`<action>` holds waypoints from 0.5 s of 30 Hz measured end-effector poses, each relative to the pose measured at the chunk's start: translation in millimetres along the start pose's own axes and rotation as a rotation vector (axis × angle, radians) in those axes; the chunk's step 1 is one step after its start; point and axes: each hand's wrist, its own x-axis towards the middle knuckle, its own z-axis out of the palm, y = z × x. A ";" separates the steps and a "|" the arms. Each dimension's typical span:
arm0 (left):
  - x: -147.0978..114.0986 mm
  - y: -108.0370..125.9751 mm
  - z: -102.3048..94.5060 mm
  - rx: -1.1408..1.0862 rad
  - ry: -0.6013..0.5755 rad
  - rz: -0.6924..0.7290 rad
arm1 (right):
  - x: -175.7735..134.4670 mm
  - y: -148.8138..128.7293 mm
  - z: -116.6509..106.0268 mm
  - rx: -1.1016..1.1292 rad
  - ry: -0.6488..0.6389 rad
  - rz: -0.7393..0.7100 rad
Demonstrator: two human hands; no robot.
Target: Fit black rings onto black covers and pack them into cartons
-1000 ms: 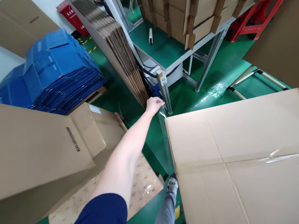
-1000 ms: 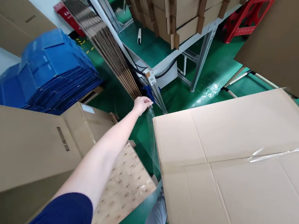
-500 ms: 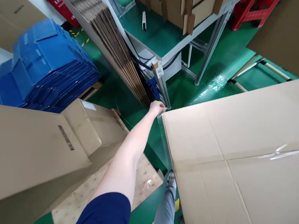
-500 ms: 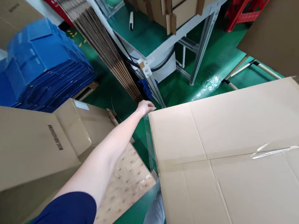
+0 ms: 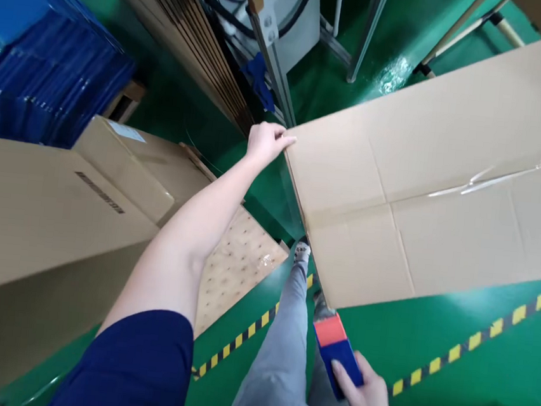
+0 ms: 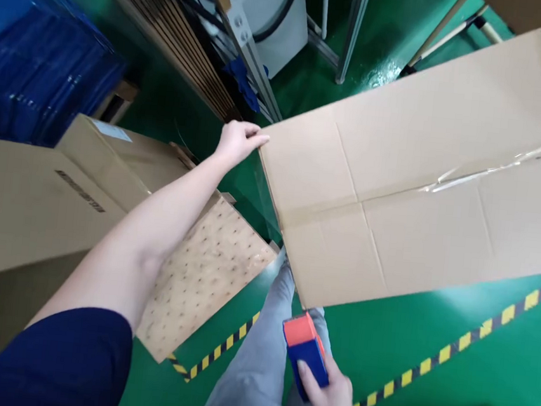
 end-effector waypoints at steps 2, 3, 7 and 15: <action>-6.2 4.3 11.7 -0.003 0.101 -0.028 | 8.6 10.1 11.7 0.031 -0.003 -0.044; -7.2 5.4 16.1 -0.009 0.134 -0.048 | 10.8 17.2 16.8 0.041 0.005 -0.061; -7.4 7.4 21.9 -0.011 0.165 -0.100 | 3.4 58.8 23.8 0.077 0.051 -0.075; -13.4 11.3 20.5 -0.017 0.130 -0.113 | -28.2 112.5 -4.2 0.095 0.041 -0.008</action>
